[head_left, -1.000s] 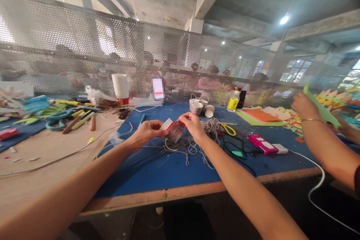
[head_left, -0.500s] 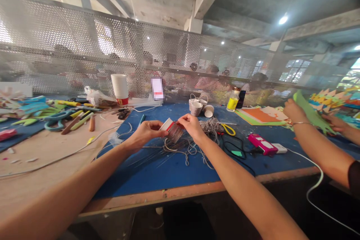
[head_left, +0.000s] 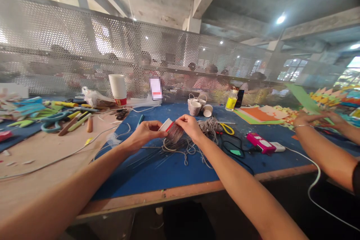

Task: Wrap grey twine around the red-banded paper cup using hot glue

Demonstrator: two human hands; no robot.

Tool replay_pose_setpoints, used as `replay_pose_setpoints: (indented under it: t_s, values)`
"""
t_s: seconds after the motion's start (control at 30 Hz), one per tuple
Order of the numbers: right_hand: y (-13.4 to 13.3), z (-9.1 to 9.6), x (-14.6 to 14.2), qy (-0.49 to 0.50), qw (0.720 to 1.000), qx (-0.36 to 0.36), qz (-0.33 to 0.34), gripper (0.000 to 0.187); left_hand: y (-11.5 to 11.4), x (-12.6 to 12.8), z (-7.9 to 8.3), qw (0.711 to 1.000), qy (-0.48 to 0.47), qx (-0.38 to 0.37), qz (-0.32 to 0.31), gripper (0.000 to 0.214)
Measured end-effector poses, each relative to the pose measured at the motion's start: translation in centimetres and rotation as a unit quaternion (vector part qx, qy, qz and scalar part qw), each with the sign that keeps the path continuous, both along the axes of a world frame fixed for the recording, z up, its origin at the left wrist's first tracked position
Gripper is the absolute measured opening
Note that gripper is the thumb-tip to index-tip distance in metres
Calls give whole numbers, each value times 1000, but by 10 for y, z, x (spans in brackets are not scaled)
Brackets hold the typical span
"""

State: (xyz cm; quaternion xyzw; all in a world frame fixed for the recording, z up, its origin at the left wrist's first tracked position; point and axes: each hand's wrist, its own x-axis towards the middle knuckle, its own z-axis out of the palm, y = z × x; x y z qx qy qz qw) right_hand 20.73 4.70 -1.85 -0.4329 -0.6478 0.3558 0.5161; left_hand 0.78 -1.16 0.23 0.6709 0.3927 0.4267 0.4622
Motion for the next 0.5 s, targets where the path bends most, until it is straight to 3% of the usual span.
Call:
replay_pose_setpoints:
  t_s: [0.5]
  values:
    - [-3, -3, -2, 5, 994, -104, 23, 10, 3, 1, -6, 999, -21, -15, -24, 17]
